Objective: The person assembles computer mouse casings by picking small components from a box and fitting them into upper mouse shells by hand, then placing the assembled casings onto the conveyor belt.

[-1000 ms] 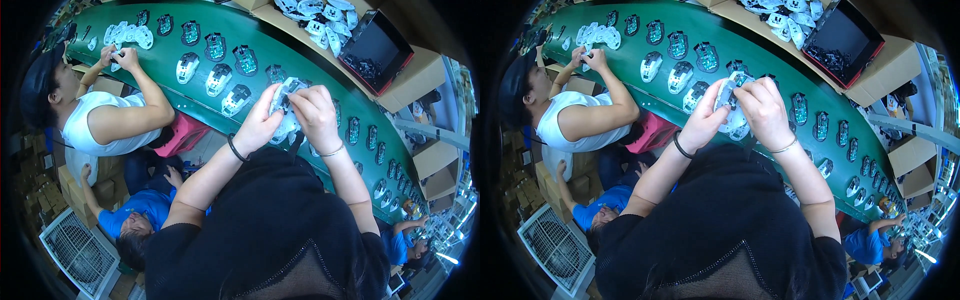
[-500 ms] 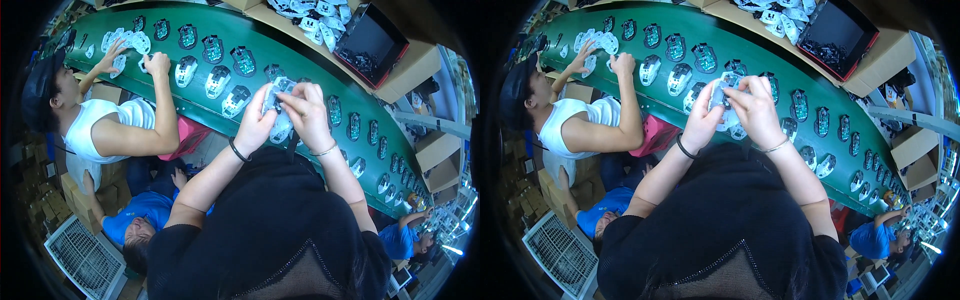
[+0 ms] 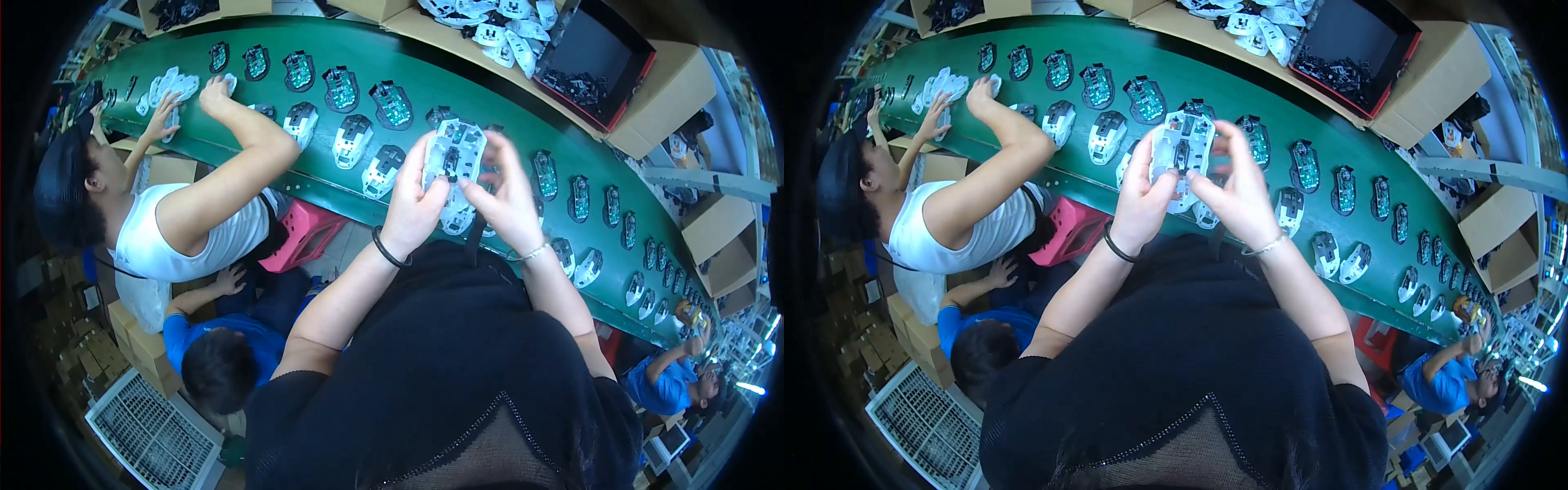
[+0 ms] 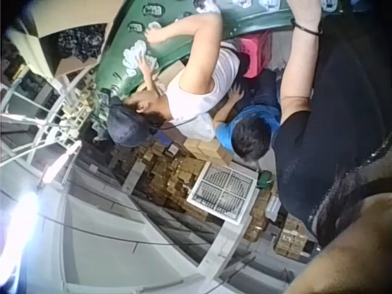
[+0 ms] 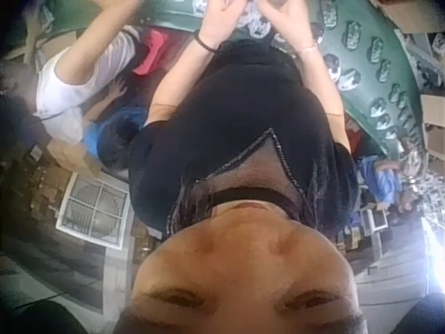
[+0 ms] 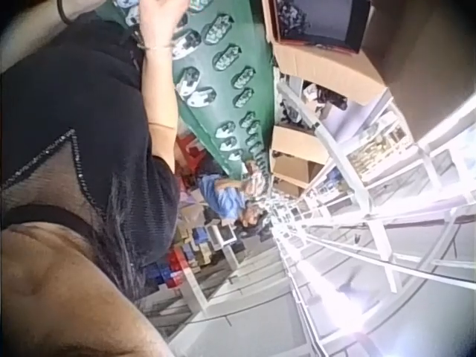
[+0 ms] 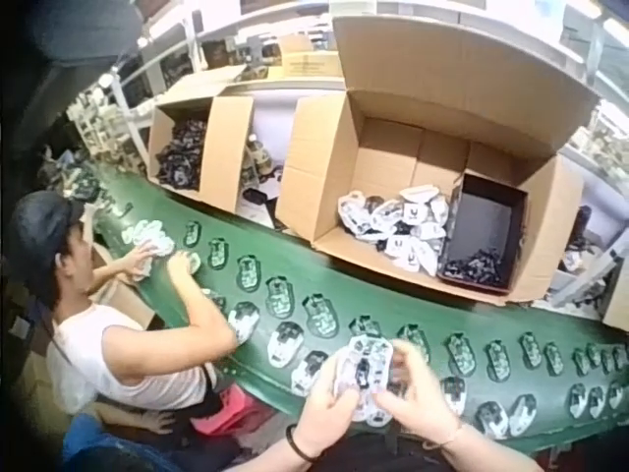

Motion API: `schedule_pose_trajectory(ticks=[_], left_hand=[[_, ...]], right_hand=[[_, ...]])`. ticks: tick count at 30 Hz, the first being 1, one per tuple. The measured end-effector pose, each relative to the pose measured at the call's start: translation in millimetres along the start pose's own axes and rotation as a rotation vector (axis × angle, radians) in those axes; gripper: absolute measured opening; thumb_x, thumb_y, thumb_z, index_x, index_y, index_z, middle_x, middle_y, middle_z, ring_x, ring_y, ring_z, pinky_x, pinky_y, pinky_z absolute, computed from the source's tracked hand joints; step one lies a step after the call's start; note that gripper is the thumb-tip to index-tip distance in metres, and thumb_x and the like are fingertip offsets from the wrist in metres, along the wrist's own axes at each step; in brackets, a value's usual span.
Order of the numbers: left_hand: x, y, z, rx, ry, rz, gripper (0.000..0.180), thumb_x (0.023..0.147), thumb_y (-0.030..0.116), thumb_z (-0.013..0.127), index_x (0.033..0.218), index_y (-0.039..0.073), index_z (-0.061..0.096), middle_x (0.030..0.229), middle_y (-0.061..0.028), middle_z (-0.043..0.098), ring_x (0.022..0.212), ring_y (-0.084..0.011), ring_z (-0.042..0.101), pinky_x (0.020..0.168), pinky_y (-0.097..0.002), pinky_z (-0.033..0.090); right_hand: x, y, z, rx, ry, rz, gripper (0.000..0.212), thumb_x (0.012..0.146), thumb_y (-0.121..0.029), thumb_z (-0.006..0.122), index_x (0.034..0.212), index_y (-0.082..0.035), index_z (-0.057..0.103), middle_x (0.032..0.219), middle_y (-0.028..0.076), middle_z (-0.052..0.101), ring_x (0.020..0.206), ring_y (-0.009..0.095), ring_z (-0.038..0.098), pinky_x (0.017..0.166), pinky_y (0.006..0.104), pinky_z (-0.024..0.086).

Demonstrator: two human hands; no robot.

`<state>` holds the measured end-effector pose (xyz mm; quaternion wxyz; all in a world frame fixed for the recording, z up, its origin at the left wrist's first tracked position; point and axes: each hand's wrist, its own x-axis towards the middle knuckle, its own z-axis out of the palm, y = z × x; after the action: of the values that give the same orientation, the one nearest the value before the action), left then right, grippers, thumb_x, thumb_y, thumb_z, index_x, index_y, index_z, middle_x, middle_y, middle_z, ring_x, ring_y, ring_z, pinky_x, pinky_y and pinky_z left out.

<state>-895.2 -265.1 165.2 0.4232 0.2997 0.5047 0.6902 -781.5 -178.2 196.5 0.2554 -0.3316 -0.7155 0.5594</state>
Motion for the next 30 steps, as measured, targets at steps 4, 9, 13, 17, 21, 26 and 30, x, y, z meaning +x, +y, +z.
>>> schedule_pose_trajectory(ticks=[4, 9, 13, 17, 21, 26, 30], left_hand=[[2.9, 4.4, 14.8, 0.075, 0.009, 0.073, 0.054, 0.076, -0.006, 0.042, 0.129, -0.005, 0.034, 0.119, -0.0139, 0.049, 0.112, -0.0190, 0.049, 0.095, -0.0291, 0.038], [16.1, -24.1, 33.7, 0.272, -0.119, 0.178, 0.053, 0.080, -0.005, 0.042, 0.131, -0.001, 0.033, 0.117, -0.0101, 0.049, 0.107, -0.0134, 0.048, 0.089, -0.0249, 0.041], [18.3, -35.0, 63.0, -0.046, -0.268, -0.350, 0.061, 0.082, -0.002, 0.047, 0.137, 0.004, 0.023, 0.124, -0.0133, 0.043, 0.108, -0.0185, 0.050, 0.088, -0.0298, 0.044], [10.5, -42.0, 93.6, 0.099, -0.473, -0.614, 0.066, 0.088, 0.011, 0.057, 0.142, 0.016, 0.019, 0.134, -0.0147, 0.029, 0.099, -0.0179, 0.053, 0.078, -0.0321, 0.051], [18.8, -79.9, 75.9, 0.551, -0.532, -0.291, 0.049, 0.082, 0.009, 0.060, 0.128, 0.010, 0.043, 0.122, -0.0135, 0.044, 0.096, -0.0206, 0.054, 0.072, -0.0278, 0.048], [12.3, -105.0, 81.9, 1.423, -0.810, 0.368, 0.057, 0.075, 0.027, 0.064, 0.129, 0.027, 0.046, 0.131, -0.0140, 0.039, 0.123, -0.0381, 0.032, 0.097, -0.0534, 0.030], [7.8, -122.9, 68.9, 1.669, -0.880, 0.253, 0.070, 0.074, 0.047, 0.064, 0.135, 0.044, 0.031, 0.143, -0.0128, 0.027, 0.132, -0.0397, 0.020, 0.100, -0.0640, 0.017]], right_hand=[[1.1, 16.9, 4.6, 0.264, -0.022, 0.038, 0.047, 0.075, 0.001, 0.058, 0.120, 0.001, 0.043, 0.109, 0.007, 0.054, 0.098, 0.013, 0.053, 0.083, 0.0274, 0.043], [-7.4, 24.8, -23.5, 0.317, 0.088, 0.042, 0.040, 0.076, 0.003, 0.057, 0.114, 0.001, 0.045, 0.106, 0.006, 0.056, 0.094, 0.011, 0.055, 0.082, 0.0253, 0.044], [-32.5, 58.5, -70.8, 0.746, 0.044, 0.244, 0.035, 0.083, -0.001, 0.058, 0.117, -0.001, 0.052, 0.101, 0.001, 0.060, 0.094, 0.008, 0.056, 0.081, 0.0230, 0.045], [-101.2, 122.1, -162.9, 0.433, 0.528, 0.259, 0.030, 0.078, -0.004, 0.061, 0.109, -0.002, 0.060, 0.094, 0.003, 0.064, 0.084, 0.010, 0.059, 0.075, 0.0247, 0.047], [-190.2, 178.6, -298.8, -1.023, 1.034, 0.379, 0.039, 0.061, -0.007, 0.068, 0.099, -0.011, 0.064, 0.079, 0.014, 0.055, 0.076, 0.032, 0.053, 0.070, 0.0405, 0.045], [-269.3, 262.2, -358.5, -1.471, 0.921, 0.759, 0.043, 0.067, -0.017, 0.070, 0.108, -0.014, 0.060, 0.099, 0.010, 0.053, 0.088, 0.030, 0.051, 0.072, 0.0408, 0.045], [-239.6, 251.8, -312.7, -1.082, 0.866, 0.392, 0.054, 0.072, -0.029, 0.071, 0.122, -0.020, 0.054, 0.119, 0.019, 0.045, 0.108, 0.037, 0.042, 0.093, 0.0460, 0.034]])
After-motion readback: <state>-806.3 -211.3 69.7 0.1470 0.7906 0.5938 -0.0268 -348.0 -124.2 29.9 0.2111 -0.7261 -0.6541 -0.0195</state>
